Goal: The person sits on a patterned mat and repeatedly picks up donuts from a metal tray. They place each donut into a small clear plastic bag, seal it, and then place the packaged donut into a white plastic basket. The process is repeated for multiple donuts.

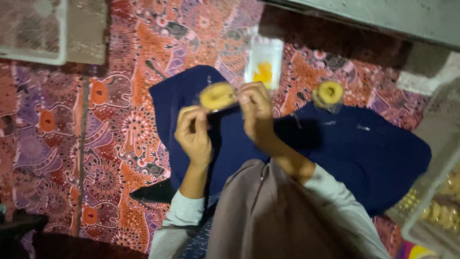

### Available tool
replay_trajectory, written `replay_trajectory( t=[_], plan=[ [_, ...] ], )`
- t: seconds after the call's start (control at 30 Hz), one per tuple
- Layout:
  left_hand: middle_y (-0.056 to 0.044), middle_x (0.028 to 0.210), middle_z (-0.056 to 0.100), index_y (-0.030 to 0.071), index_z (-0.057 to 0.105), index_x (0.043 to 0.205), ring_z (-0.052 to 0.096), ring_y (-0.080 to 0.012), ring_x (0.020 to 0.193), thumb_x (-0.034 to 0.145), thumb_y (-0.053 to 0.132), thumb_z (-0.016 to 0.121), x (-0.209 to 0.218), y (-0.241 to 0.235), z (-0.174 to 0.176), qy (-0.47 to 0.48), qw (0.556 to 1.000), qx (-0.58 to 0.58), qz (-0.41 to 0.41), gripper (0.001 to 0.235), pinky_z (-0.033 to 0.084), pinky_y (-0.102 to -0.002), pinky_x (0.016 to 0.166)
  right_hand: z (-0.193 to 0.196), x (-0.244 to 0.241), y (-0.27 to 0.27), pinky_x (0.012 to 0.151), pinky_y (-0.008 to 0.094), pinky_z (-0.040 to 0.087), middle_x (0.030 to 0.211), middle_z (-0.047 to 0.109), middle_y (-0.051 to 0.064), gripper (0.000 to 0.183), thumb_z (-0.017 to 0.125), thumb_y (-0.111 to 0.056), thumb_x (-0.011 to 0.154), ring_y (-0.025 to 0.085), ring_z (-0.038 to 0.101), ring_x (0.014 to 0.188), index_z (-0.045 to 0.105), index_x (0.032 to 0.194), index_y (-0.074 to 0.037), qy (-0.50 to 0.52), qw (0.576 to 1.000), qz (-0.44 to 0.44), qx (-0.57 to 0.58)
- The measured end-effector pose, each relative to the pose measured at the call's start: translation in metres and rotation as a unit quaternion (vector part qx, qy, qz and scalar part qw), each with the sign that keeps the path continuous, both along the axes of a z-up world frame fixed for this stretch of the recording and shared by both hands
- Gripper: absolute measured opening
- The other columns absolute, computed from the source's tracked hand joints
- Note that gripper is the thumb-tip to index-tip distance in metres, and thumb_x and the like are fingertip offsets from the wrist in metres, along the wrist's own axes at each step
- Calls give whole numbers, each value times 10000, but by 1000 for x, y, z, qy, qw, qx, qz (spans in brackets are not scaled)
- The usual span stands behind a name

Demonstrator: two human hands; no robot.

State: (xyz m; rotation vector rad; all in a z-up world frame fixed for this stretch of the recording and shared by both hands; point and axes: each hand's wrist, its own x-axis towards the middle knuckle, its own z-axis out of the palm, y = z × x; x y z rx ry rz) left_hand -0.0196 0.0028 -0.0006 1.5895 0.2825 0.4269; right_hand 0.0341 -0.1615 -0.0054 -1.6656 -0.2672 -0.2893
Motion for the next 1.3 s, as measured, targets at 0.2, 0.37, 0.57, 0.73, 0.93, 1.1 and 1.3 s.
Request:
replay_trajectory(
  t=[0.2,0.37,0.57,0.73,0.93,1.1,1.3],
  plan=[
    [-127,850,629,-27,605,774,588,-216,714,990,41,721,22,-3,8,78,959,271,-15,254,463,-337,626,-58,-9,8,753,359,487,872,598,164,195,655,-135,1021,278,612,796,657,916,29,225,962,6,-157],
    [-157,926,652,-27,653,892,659,-290,787,913,12,679,40,-67,-38,-19,958,246,-146,51,528,-376,690,-121,-6,-72,943,348,543,1148,719,106,287,575,-196,1064,211,679,1027,655,1264,-7,341,912,66,218],
    [-176,884,622,-29,598,1010,635,-308,772,956,186,646,129,-228,-142,103,944,76,-303,227,516,-395,696,-167,10,-243,836,380,554,1078,714,204,305,566,-263,1062,272,714,967,624,1159,21,303,915,-258,-67],
    [-217,861,669,-37,646,984,656,-303,774,982,327,639,136,-293,-185,221,926,85,-295,364,499,-433,722,-178,31,-266,876,410,529,1103,683,223,329,646,-279,1055,332,671,1006,605,1176,24,230,910,-237,-249],
    [-186,959,679,-51,635,1068,646,-293,834,959,309,597,65,-298,-188,229,955,-118,-149,379,519,-468,723,-183,33,-295,1004,387,511,1266,664,157,431,650,-303,1021,252,637,1186,557,1316,-3,206,959,29,-194],
    [-173,1234,612,-41,594,1248,569,-272,1145,1023,327,429,65,-296,-179,279,932,-176,-148,462,439,-391,1011,-200,41,-292,1051,381,470,1336,584,158,603,653,-355,1017,232,567,1232,440,1472,-23,293,938,78,-166],
    [-206,1429,431,-59,381,1436,421,-345,1366,1031,217,442,35,-302,-116,67,954,-47,-289,493,318,-445,1170,-106,-1,-312,1102,344,464,1351,633,121,576,694,-316,1023,207,589,1271,486,1459,-3,342,929,141,18]
  ],
)
